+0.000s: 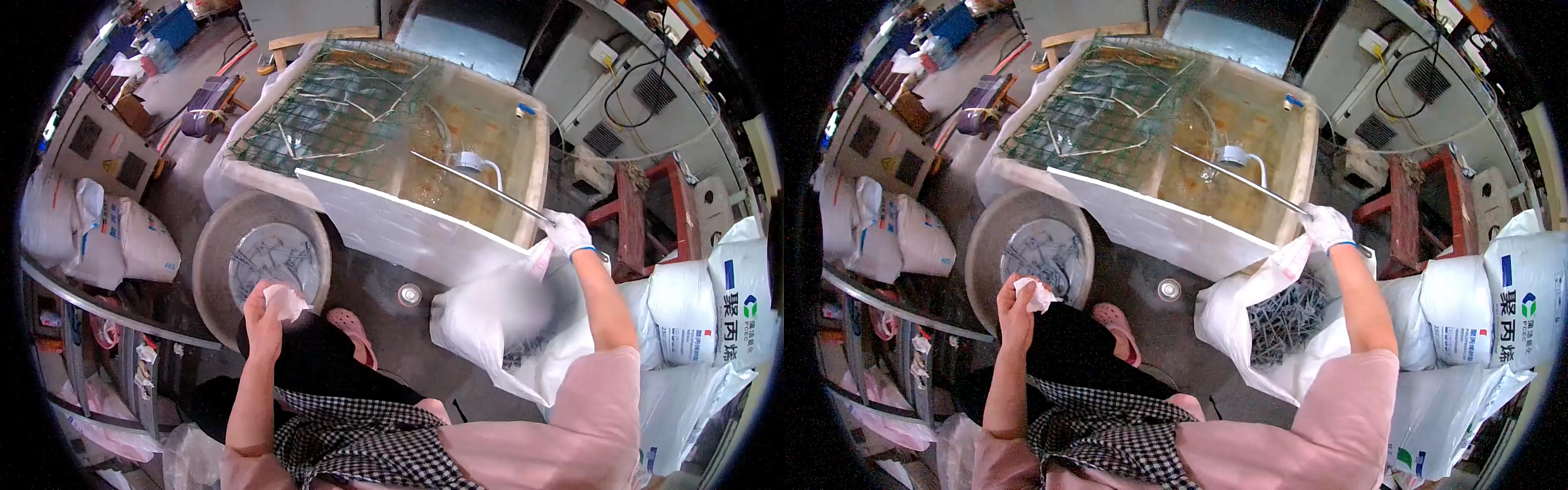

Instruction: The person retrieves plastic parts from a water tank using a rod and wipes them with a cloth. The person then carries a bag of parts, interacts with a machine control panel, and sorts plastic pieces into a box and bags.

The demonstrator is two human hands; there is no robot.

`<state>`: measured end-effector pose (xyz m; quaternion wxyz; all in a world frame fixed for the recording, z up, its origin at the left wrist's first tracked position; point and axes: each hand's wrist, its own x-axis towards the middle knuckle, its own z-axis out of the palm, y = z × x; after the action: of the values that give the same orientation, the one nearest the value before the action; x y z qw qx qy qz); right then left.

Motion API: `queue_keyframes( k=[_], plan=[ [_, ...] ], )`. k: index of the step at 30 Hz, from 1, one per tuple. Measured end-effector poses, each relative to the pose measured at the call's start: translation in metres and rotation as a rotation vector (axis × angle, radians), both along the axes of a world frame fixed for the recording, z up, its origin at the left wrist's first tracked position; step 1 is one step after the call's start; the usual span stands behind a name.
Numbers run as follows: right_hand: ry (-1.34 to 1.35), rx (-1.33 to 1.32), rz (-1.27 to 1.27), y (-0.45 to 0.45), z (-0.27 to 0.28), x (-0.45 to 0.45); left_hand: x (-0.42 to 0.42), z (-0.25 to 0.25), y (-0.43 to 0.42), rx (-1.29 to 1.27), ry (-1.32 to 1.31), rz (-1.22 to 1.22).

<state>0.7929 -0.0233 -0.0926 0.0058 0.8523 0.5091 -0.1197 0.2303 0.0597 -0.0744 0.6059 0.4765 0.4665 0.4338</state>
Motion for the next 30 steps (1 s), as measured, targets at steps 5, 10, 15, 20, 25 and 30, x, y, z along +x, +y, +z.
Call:
queue_keyframes(
  k=[5,10,15,20,25,30],
  plan=[
    [-0.02,0.037,-0.013,-0.02,0.018,0.006,0.016,0.003,0.003,-0.016,-0.02,-0.033],
    [-0.18,0.022,-0.008,-0.083,0.124,0.03,0.004,0.002,0.008,0.008,0.048,-0.056],
    [-0.298,0.009,-0.07,-0.103,0.18,0.029,0.015,0.001,0.003,-0.004,0.086,-0.077],
    [-0.239,-0.078,-0.089,-0.097,0.192,0.03,0.015,-0.001,0.0,0.019,0.101,-0.126],
    [-0.108,-0.202,-0.141,-0.085,0.207,0.021,-0.002,0.002,-0.002,0.0,0.158,-0.118],
    [-0.082,-0.196,-0.152,-0.094,0.22,0.026,-0.008,-0.003,-0.005,-0.018,0.137,-0.069]
  ],
)
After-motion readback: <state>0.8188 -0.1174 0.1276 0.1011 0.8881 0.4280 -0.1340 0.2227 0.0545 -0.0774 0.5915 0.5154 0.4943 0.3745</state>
